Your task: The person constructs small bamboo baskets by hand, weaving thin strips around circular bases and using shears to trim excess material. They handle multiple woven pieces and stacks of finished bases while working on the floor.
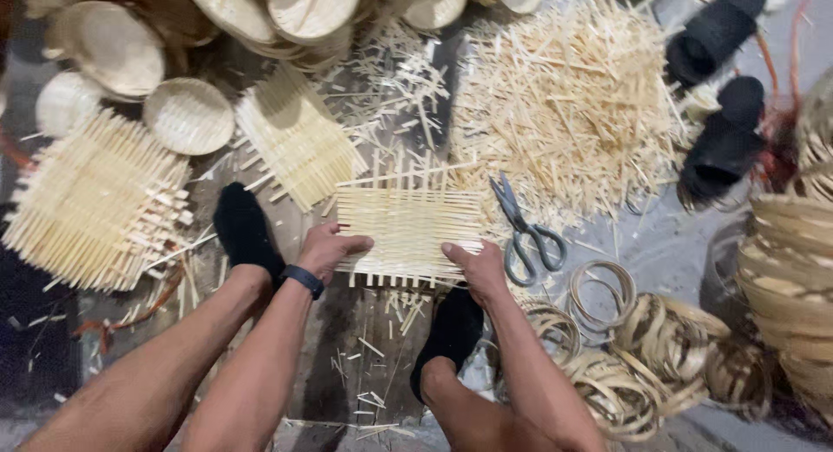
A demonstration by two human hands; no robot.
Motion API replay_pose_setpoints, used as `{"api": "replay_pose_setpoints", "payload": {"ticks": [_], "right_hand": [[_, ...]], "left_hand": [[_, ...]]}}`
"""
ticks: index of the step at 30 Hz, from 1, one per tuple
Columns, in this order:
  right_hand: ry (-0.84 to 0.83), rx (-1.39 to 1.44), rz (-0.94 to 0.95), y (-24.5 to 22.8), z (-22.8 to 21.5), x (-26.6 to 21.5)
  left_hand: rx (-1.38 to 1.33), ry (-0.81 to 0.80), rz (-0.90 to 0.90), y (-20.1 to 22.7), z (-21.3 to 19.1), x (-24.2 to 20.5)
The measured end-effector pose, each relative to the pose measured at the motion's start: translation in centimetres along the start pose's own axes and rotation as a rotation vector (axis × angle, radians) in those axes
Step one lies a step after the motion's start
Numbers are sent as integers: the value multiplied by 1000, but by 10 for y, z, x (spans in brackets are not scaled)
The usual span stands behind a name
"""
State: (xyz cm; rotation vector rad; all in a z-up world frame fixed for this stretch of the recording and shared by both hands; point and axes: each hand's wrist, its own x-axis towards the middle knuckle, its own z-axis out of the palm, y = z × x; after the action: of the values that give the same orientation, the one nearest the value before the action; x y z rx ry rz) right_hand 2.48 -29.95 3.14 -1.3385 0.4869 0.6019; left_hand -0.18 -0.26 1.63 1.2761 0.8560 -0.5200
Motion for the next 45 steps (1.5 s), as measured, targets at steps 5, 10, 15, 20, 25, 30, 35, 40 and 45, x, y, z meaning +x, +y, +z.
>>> {"api": "replay_pose_setpoints", "payload": {"ticks": [5, 10, 15, 20, 25, 30, 35, 40, 45], "right_hand": [[79, 26, -63, 36, -49, 22], [742, -535, -387, 27, -156, -1], [631, -1571, -316, -8, -228, -70], [474, -1779, -346, -8, -255, -87], [622, -1408, -544, -45, -222, -95], [386, -1251, -925, -93, -124, -103], [-177, -1271, -1116, -133, -46, -140], [-152, -873, -977, -131, -31, -112], [-24, -812, -825, -106, -17, -105]], "left_hand": [[31, -44, 52, -8, -7, 7], [256, 38, 1, 1, -19, 8], [105, 231, 8, 7, -50, -8], [109, 319, 153, 7, -79, -10], [344, 501, 829, 13, -50, -42], [387, 198, 592, 65, 74, -100], [-18, -229, -52, 131, 125, -94], [-42, -327, 3, 99, 130, -99], [-100, -345, -184, 85, 134, -111]]}}
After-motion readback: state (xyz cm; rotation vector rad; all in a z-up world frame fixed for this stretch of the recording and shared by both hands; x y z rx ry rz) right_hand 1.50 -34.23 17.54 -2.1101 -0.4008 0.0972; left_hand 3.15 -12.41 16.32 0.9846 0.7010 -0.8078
